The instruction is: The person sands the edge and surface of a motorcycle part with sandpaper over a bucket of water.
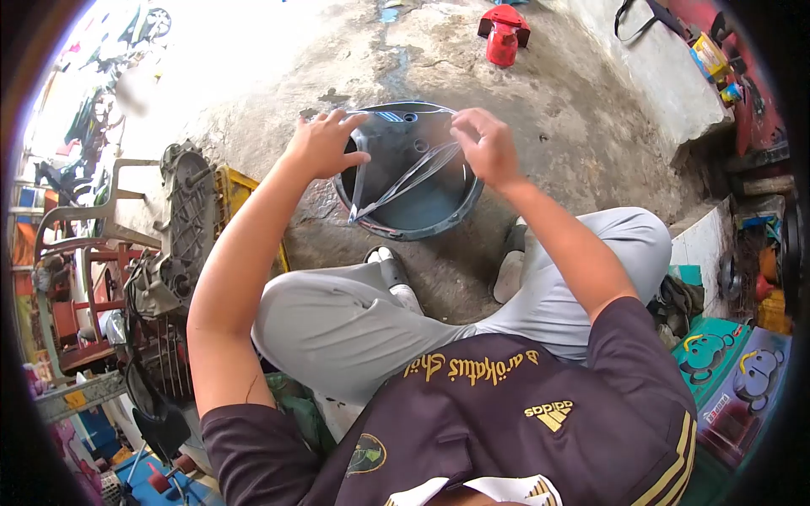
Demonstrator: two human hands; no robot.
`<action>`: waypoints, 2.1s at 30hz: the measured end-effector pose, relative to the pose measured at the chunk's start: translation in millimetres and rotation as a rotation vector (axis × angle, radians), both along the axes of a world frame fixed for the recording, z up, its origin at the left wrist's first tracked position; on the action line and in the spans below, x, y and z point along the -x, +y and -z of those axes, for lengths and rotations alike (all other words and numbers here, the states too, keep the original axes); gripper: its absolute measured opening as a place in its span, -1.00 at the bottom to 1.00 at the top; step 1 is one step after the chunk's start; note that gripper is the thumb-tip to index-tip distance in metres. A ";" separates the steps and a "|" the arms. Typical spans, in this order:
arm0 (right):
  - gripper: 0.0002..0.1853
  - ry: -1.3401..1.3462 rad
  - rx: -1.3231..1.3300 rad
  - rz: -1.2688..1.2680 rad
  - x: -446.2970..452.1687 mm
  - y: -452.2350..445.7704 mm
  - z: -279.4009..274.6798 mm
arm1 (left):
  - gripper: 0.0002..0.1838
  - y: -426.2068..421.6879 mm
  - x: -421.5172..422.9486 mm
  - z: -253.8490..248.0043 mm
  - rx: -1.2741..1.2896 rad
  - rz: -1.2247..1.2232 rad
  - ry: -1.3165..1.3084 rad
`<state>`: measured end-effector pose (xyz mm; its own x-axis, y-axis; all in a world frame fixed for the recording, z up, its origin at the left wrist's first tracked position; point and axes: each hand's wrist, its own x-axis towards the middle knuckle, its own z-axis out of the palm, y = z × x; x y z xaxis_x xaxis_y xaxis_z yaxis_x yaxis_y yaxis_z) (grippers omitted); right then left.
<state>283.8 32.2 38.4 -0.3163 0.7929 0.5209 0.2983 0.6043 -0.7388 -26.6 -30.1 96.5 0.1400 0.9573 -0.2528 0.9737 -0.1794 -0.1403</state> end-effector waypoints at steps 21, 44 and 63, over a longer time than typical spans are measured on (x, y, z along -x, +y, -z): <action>-0.90 -0.166 -0.224 -0.123 -53.4 31.3 -168.5 | -0.11 -40.8 -31.7 -6.4 -0.024 -0.042 -0.448; -0.86 -0.417 0.264 -0.515 -20.4 95.2 -95.8 | -0.16 -49.2 -20.4 -27.5 0.074 -0.242 -0.449; -0.64 -0.815 0.285 -0.473 3.9 130.0 -30.4 | -0.17 69.6 -56.1 66.3 -0.047 0.012 -0.341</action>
<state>279.9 162.2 68.9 -0.8105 0.5545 -0.1885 0.5547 0.6234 -0.5511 29.5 39.6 30.3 0.2205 0.9645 -0.1450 0.9637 -0.1926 0.1848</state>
